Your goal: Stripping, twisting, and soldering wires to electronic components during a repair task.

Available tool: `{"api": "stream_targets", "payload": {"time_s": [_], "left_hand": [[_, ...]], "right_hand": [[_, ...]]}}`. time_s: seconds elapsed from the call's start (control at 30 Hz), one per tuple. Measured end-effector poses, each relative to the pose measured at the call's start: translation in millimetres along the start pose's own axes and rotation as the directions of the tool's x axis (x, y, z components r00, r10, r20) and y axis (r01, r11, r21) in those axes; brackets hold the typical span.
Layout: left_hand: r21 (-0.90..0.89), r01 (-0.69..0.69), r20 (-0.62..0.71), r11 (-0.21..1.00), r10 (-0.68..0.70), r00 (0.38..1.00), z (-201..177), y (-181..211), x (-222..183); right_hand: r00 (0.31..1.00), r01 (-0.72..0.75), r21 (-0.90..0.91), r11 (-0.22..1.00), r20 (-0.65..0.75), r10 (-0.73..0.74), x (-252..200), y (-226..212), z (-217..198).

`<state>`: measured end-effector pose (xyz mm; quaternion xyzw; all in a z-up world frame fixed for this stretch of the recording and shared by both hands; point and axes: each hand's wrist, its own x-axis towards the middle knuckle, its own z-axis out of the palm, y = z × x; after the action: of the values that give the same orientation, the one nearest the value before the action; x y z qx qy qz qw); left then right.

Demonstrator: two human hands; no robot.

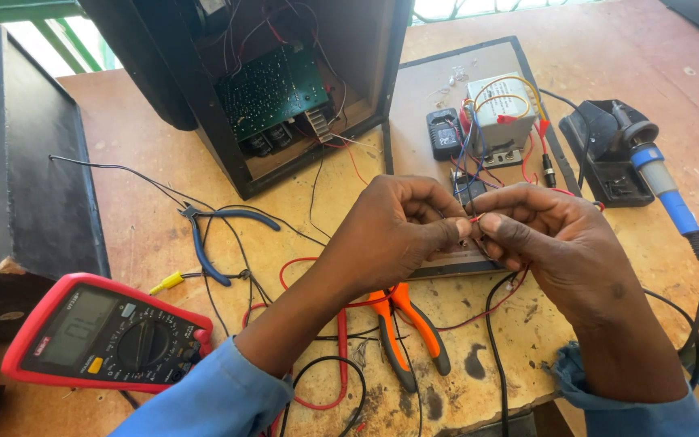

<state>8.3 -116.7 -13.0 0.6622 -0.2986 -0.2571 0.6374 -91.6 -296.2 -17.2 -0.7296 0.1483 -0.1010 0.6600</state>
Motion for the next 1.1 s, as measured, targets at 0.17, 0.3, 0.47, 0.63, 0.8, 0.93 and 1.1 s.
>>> {"api": "stream_targets", "payload": {"time_s": [0.17,0.3,0.47,0.63,0.8,0.93,1.1], "left_hand": [[0.057,-0.027,0.007,0.998,0.027,1.000,-1,-4,3],[0.054,0.002,0.020,0.999,-0.003,1.000,-2,-2,3],[0.094,0.027,0.007,0.995,-0.027,1.000,-2,-2,3],[0.086,0.068,-0.026,0.994,-0.066,0.997,2,-2,4],[-0.209,0.071,0.044,0.975,-0.063,0.997,4,-15,7],[-0.178,0.022,0.017,0.984,-0.019,1.000,7,-16,6],[-0.309,0.000,0.021,0.951,0.007,1.000,6,-28,10]], "right_hand": [[1.000,0.001,0.072,0.997,0.007,-0.002,2,5,0],[0.999,-0.009,0.177,0.984,0.037,0.002,5,10,-1],[0.999,-0.043,0.070,0.997,0.025,0.042,2,6,1],[0.997,-0.064,-0.026,0.998,0.033,0.065,0,7,3],[0.999,-0.043,-0.186,0.982,-0.011,0.041,-3,4,6],[0.998,-0.043,-0.198,0.979,0.025,0.049,1,6,2],[0.980,-0.101,-0.127,0.987,0.159,0.121,6,1,-5]]}}
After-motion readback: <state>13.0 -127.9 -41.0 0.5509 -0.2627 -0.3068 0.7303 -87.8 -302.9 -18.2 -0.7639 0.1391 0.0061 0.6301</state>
